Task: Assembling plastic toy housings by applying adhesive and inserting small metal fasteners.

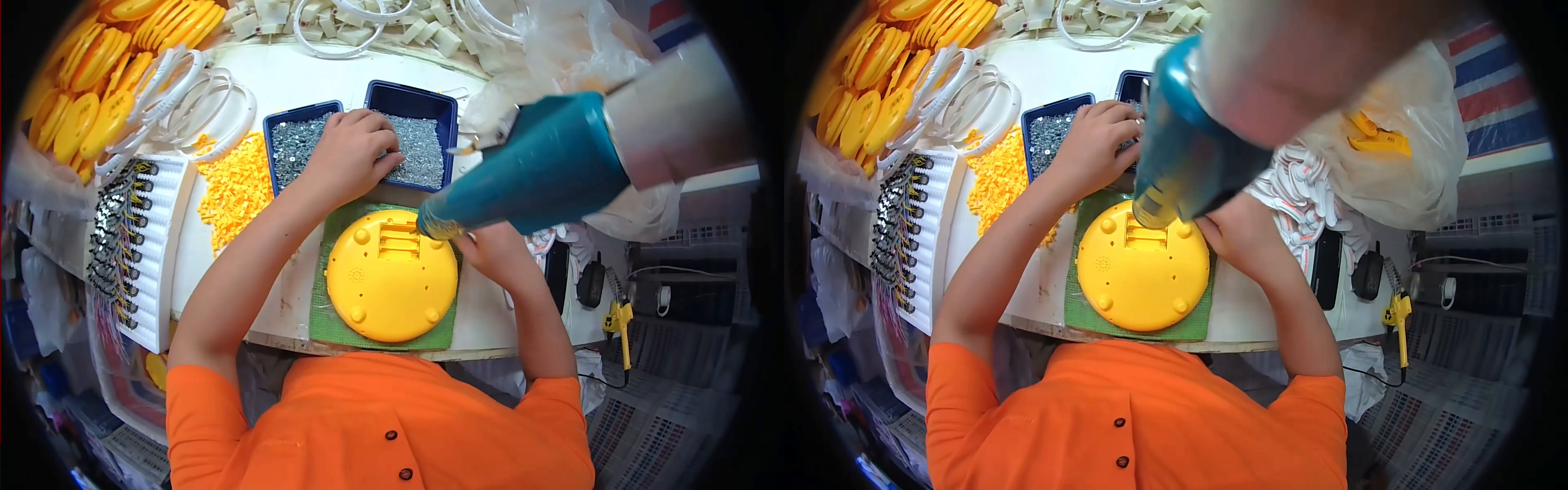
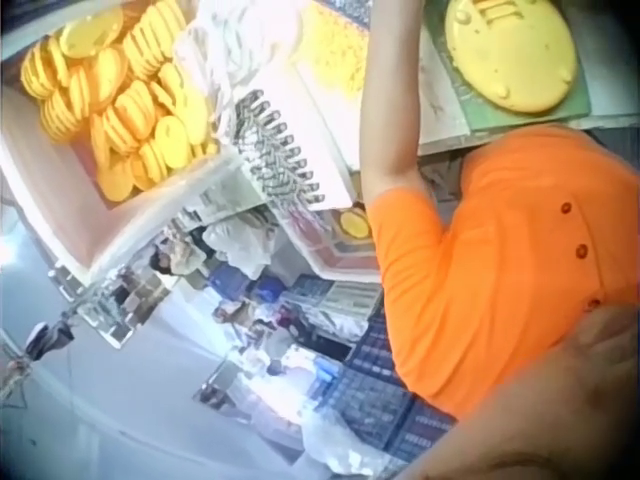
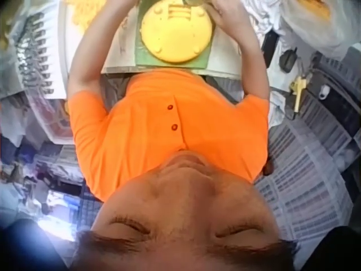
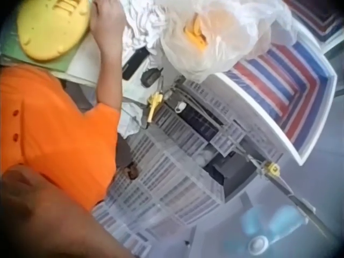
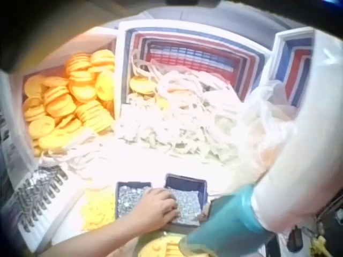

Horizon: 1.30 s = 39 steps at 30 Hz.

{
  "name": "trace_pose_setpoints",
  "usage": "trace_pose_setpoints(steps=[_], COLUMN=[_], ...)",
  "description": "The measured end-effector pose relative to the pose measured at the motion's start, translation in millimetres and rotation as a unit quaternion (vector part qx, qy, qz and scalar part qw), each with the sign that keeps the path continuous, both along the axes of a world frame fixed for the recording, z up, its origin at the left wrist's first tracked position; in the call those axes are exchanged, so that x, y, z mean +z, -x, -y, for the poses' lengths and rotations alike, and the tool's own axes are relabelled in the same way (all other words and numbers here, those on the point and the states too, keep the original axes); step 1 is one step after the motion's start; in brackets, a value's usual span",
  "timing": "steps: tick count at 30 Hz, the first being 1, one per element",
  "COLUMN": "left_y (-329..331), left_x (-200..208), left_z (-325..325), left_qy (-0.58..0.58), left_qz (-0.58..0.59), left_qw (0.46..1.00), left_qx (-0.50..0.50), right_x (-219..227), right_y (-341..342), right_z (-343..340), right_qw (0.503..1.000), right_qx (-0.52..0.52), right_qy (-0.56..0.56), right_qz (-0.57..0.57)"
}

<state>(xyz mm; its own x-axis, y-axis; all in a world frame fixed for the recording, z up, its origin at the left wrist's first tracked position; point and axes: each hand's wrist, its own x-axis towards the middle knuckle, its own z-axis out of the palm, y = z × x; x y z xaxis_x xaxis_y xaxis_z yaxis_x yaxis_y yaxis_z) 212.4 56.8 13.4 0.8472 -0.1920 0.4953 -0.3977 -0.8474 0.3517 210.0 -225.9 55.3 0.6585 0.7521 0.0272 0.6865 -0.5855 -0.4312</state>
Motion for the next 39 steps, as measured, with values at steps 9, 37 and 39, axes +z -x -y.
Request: trace_pose_setpoints(steps=[9, 37, 39], left_y=[38, 101, 89], left_x=[27, 27, 31], left_z=[8, -6, -5], left_qy=[0.148, -0.033, -0.010], left_qz=[-0.119, -0.147, -0.111], left_qw=[0.982, 0.987, 0.993], left_qx=[-0.016, -0.063, -0.034], right_x=[-3, -27, -34], right_y=[-10, -61, -67], right_z=[-14, -57, -58], right_qw=[0.998, 0.938, 0.959], right_qx=[0.055, 0.032, 0.042], right_qy=[-0.025, -0.345, -0.264], right_qz=[0.024, 0.002, 0.091])
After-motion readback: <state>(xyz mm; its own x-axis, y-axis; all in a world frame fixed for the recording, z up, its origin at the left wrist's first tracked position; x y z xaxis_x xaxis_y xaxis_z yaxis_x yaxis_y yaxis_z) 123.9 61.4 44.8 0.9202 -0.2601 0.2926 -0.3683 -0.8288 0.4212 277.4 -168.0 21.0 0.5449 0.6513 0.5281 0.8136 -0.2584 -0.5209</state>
